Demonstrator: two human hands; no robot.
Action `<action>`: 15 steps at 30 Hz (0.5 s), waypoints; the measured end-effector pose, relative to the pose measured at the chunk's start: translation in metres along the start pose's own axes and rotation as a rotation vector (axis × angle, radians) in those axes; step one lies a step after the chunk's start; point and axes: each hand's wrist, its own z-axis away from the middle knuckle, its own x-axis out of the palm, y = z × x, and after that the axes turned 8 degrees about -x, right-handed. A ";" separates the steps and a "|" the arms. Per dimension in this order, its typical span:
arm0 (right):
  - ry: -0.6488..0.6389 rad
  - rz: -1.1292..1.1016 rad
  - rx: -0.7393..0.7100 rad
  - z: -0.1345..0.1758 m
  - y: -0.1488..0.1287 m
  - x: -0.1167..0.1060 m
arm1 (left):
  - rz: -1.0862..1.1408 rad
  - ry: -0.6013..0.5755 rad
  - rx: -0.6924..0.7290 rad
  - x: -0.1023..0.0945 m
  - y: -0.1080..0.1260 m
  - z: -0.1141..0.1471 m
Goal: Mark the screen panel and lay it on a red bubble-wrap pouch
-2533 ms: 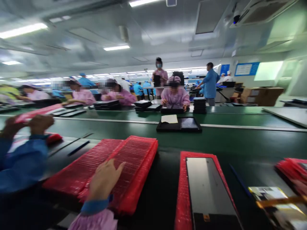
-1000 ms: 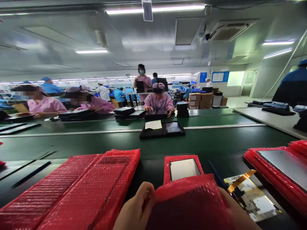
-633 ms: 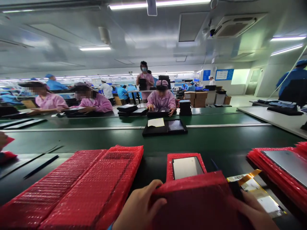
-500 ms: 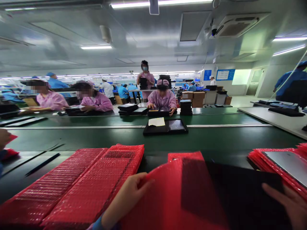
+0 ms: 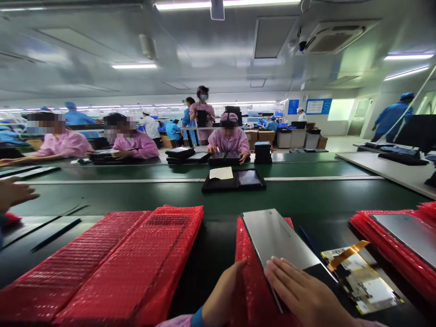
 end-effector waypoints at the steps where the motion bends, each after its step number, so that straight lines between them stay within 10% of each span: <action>1: 0.000 0.025 -0.005 -0.004 -0.004 0.009 | 0.013 0.010 -0.004 -0.003 -0.004 -0.001; 15: -0.027 -0.012 0.075 0.028 -0.048 0.074 | 0.116 0.014 -0.005 -0.006 -0.032 0.007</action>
